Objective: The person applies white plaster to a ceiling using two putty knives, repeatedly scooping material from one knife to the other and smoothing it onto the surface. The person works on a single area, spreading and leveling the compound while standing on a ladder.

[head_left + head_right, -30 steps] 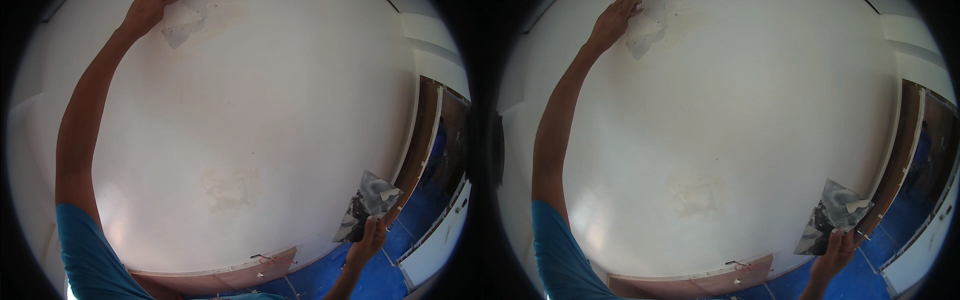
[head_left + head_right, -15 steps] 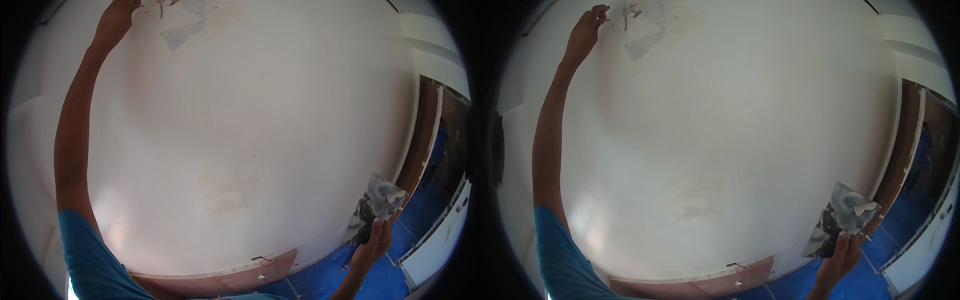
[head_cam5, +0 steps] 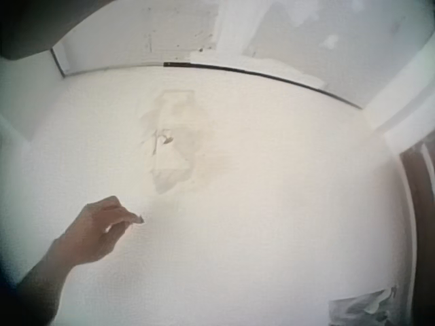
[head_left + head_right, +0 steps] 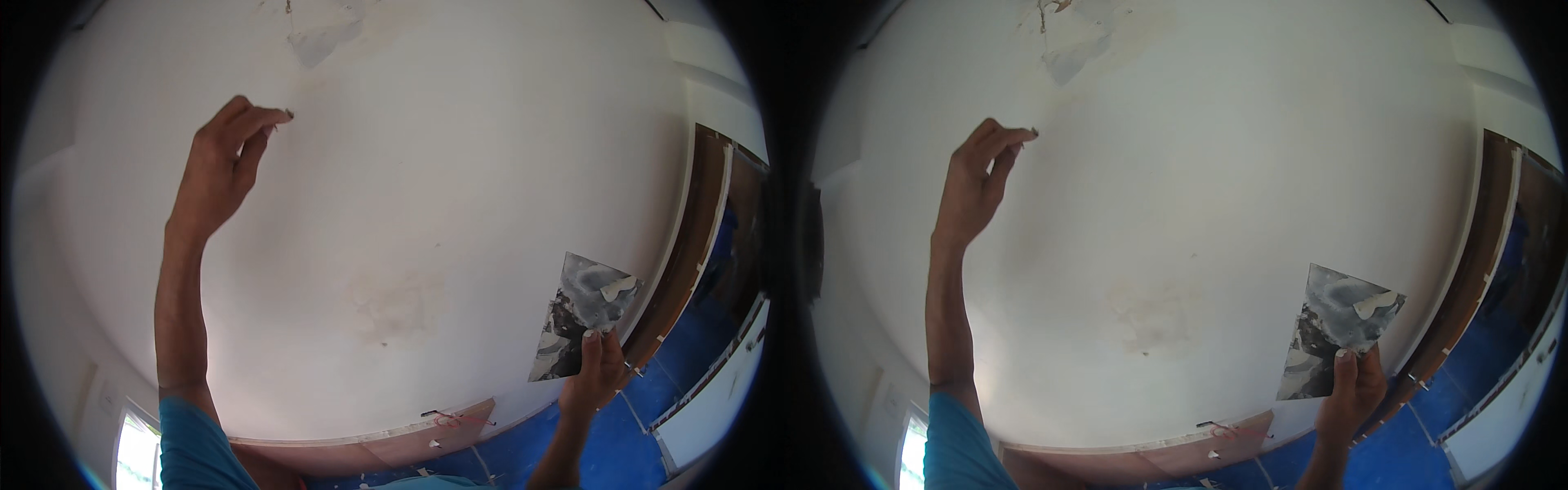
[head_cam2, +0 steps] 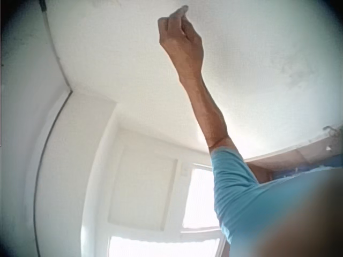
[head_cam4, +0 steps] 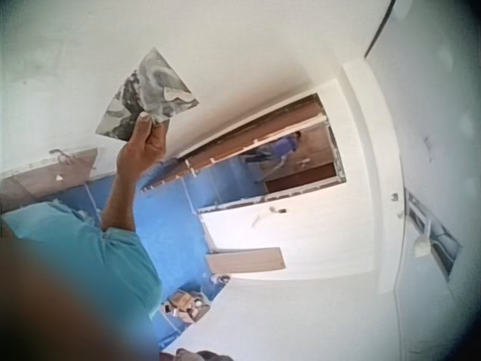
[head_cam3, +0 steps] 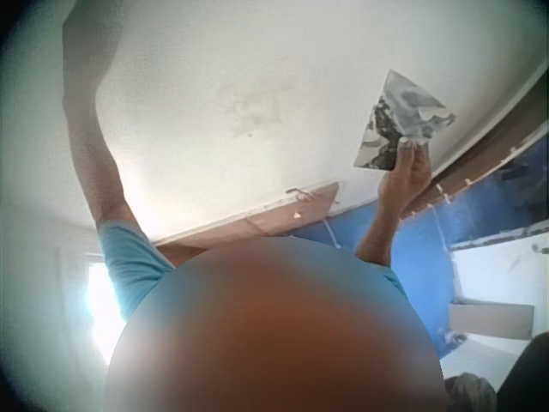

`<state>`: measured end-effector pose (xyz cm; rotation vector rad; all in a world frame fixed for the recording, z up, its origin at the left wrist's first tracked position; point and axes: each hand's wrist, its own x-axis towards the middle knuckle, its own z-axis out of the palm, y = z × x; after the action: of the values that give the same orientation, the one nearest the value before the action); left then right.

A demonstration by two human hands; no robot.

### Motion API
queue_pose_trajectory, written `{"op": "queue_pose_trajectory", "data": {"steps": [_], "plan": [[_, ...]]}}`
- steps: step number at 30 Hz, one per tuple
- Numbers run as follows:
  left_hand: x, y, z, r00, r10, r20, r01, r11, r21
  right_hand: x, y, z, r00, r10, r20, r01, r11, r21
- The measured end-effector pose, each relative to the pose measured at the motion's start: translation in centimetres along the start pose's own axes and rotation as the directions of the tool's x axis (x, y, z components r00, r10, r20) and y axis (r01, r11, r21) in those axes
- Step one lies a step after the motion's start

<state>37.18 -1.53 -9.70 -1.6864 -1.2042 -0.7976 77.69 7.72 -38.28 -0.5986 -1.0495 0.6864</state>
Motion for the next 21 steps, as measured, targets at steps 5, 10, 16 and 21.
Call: {"op": "queue_pose_trajectory", "data": {"steps": [5, 10, 16, 21], "plan": [[14.7, -3.8, -0.6, 0.972, 0.158, -0.174, -0.108, 0.958, 0.265, 0.1, 0.6, 0.5, 0.998, -0.039, -0.039, 0.039, 0.999, 0.011], [20.4, -9.8, 2.0, 0.955, 0.275, -0.113, -0.204, 0.883, 0.422, -0.7, 3.9, 0.3, 0.987, -0.075, -0.142, 0.077, 0.997, 0.005], [21.4, -14.6, 4.7, 0.965, 0.262, -0.008, -0.223, 0.837, 0.500, -1.4, 5.4, -0.2, 0.977, -0.038, -0.209, 0.031, 0.999, -0.034], [21.3, -14.4, 5.2, 0.963, 0.263, 0.057, -0.249, 0.788, 0.564, -1.4, 5.1, -0.3, 0.975, -0.060, -0.215, 0.047, 0.997, -0.067]]}}
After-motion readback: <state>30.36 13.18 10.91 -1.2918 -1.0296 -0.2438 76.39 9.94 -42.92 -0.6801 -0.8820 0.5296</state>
